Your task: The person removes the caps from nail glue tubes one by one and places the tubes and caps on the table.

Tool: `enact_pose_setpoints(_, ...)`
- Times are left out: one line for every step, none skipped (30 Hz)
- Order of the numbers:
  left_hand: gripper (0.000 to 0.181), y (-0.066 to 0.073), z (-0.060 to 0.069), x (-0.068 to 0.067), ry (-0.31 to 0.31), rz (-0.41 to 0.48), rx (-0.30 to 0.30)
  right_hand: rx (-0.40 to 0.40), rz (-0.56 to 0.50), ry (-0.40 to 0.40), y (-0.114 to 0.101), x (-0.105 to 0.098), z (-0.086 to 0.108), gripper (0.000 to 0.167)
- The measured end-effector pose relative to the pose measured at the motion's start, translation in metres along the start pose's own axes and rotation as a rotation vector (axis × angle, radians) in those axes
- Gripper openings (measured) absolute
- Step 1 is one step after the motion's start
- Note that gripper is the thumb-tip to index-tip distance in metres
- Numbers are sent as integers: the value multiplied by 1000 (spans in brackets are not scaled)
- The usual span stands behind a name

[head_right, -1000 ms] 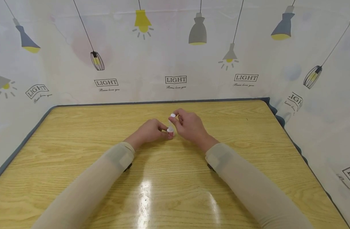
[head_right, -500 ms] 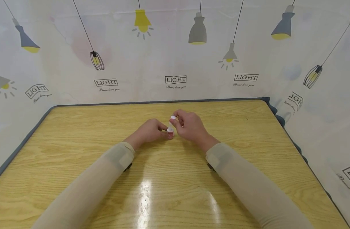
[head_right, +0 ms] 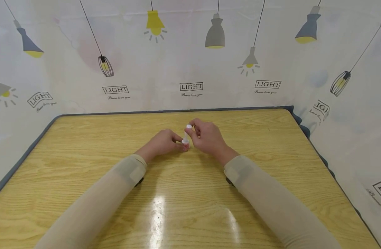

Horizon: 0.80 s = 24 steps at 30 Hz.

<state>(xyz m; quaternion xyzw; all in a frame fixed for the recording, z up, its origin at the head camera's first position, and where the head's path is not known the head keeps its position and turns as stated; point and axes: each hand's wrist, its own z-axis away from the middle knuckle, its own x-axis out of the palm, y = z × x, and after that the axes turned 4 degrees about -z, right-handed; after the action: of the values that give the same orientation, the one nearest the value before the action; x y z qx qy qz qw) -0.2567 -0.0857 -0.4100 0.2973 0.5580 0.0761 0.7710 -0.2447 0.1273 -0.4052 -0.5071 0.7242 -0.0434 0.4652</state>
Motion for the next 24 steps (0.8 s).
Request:
enact_pose_setpoints(33, 0, 0, 0, 1, 4, -1, 0, 5, 2, 0, 0, 0, 13)
enact_pose_setpoints(33, 0, 0, 0, -1, 11, -1, 0, 8, 3, 0, 1, 0, 14)
enact_pose_setpoints(32, 0, 1, 0, -1, 16, -2, 2, 11, 2, 0, 1, 0, 14)
enact_pose_setpoints(32, 0, 1, 0, -2, 22, -3, 2, 12, 2, 0, 1, 0, 15)
enact_pose_setpoints(31, 0, 1, 0, -3, 27, -3, 4, 11, 2, 1, 1, 0, 15)
enact_pose_setpoints(30, 0, 1, 0, -3, 30, -4, 6, 9, 3, 0, 1, 0, 16)
enact_pose_setpoints(30, 0, 1, 0, -4, 34, -6, 8, 7, 5, 0, 1, 0, 16)
enact_pose_setpoints(30, 0, 1, 1, -4, 36, -7, 8, 6, 9, 0, 1, 0, 16)
enact_pose_setpoints(30, -1, 1, 0, -2, 33, -6, 7, 3, 13, -1, 1, 0, 16)
enact_pose_setpoints(30, -1, 1, 1, -1, 33, -6, 5, 2, 17, -1, 0, 0, 17)
enact_pose_setpoints(30, -1, 1, 1, 1, 32, -6, 5, 1, 20, -2, 0, 0, 17)
enact_pose_setpoints(30, -1, 1, 1, 3, 27, -5, 4, 1, 22, -2, 0, 0, 17)
enact_pose_setpoints(31, 0, 1, 0, 4, 25, -4, 3, 1, 24, -2, 0, 0, 17)
enact_pose_setpoints(31, 0, 2, 0, 4, 23, -2, 0, 1, 26, -2, 0, 0, 16)
enact_pose_setpoints(32, 0, 2, 0, 5, 24, -1, -2, 1, 26, -3, 0, 0, 16)
enact_pose_setpoints(32, 0, 2, 0, 3, 24, -2, 0, 0, 25, -2, 0, 0, 16)
enact_pose_setpoints(32, 0, 2, 0, 3, 23, -2, 1, -2, 23, -2, 0, 0, 15)
enact_pose_setpoints(32, 0, 2, 0, 4, 23, -1, 0, -1, 21, -2, 0, 0, 15)
enact_pose_setpoints(31, 0, 2, 0, 3, 27, -1, -2, -1, 18, -2, 0, 0, 14)
enact_pose_setpoints(31, 1, 2, 0, 2, 29, -2, -5, 0, 14, -2, 0, 0, 14)
enact_pose_setpoints(31, 1, 3, 0, 3, 29, -1, -8, 2, 10, -1, 1, 0, 13)
enact_pose_setpoints(31, 1, 3, 0, 3, 28, -2, -11, 4, 5, -1, 1, 0, 13)
enact_pose_setpoints(31, 1, 3, 0, 5, 27, -1, -16, 7, 1, -1, 1, 0, 12)
enact_pose_setpoints(31, 2, 3, 0, 6, 25, 1, -21, 10, -2, -1, 2, 1, 12)
